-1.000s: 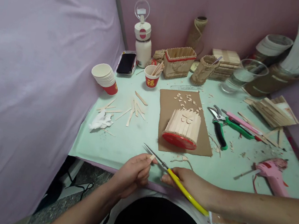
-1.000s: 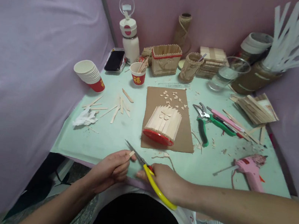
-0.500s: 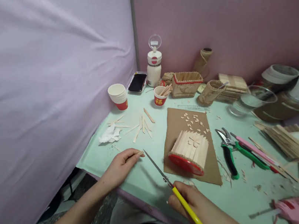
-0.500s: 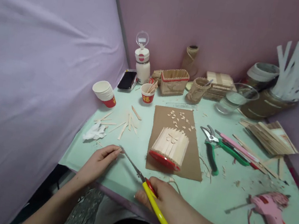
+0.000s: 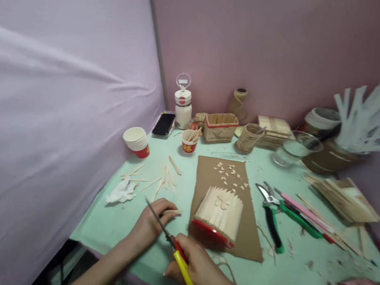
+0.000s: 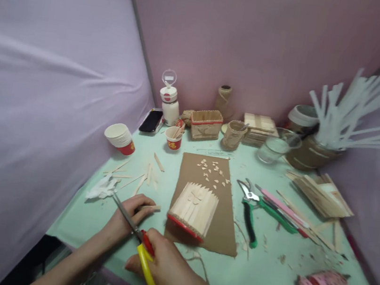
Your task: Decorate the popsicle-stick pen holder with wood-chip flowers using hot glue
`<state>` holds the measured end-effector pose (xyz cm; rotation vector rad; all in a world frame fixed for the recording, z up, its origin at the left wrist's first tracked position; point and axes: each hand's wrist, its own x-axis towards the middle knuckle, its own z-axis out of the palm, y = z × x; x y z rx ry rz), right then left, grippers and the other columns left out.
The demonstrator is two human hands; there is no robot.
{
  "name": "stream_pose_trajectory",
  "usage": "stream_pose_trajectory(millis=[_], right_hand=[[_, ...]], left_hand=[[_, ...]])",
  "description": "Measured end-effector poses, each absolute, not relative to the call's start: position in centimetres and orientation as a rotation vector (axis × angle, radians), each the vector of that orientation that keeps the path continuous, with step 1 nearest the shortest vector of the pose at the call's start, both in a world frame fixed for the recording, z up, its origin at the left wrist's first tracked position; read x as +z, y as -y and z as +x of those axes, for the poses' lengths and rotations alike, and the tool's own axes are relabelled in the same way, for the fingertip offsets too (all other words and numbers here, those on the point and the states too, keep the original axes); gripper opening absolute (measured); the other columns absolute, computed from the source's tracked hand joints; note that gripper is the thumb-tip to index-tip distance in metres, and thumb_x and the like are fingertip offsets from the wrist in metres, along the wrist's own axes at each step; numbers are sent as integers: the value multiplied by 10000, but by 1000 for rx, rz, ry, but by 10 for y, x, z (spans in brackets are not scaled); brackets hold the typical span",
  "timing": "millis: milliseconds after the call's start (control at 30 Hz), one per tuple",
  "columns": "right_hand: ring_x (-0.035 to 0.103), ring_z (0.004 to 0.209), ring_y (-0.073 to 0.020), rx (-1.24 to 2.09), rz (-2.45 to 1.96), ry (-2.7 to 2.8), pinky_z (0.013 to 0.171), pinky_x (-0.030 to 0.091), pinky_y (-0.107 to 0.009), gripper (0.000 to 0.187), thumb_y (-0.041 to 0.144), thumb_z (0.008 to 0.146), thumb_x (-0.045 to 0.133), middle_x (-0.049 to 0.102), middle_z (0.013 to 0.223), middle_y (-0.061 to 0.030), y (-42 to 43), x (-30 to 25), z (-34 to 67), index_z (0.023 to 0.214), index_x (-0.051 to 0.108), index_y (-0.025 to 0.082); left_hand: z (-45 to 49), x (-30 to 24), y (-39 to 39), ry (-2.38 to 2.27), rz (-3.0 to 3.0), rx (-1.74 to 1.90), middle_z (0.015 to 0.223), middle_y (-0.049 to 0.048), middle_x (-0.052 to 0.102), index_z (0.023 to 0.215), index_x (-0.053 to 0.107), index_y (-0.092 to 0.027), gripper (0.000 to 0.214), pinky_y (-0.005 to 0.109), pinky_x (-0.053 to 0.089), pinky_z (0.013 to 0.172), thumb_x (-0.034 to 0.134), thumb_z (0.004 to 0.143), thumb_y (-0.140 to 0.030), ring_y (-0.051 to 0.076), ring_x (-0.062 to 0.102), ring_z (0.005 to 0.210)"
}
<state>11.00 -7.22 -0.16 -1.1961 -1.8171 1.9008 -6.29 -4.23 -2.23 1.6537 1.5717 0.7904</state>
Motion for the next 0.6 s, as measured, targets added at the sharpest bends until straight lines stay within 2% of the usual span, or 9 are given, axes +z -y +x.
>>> stream_pose_trajectory(millis=[167, 367, 500, 600], right_hand=[[371, 586, -79, 1993, -1138, 1779, 503, 269, -190, 284, 256, 657, 680, 435, 632, 78, 57, -2, 113, 712, 406, 204], [443, 602, -83, 2081, -1067, 1684, 512, 313, -179, 274, 268, 660, 681, 500, 663, 67, 57, -27, 112, 761, 434, 205], [495, 625, -91, 2214, -923, 1642, 551, 358, -187, 212, 256, 729, 632, 542, 695, 58, 60, -40, 112, 824, 447, 210], [497, 688, -92, 2184, -892, 1699, 608, 366, -187, 217, 284, 744, 651, 562, 739, 55, 60, -40, 115, 817, 463, 204]], left_hand=[[-61, -30, 33, -1544, 1827, 759, 777, 64, 666, 804, 703, -209, 199, 320, 470, 736, 584, 834, -366, 207, 610, 780], [-72, -40, 22, -1589, 2040, 757, 956, 71, 688, 917, 705, -229, 181, 362, 488, 865, 578, 844, -335, 223, 618, 940], [-79, -29, 9, -1622, 2129, 764, 921, 62, 703, 886, 704, -229, 205, 344, 516, 826, 545, 856, -356, 214, 641, 903], [-78, -16, -4, -1644, 2162, 756, 917, 65, 709, 873, 700, -228, 238, 341, 526, 803, 523, 861, -386, 216, 650, 890]])
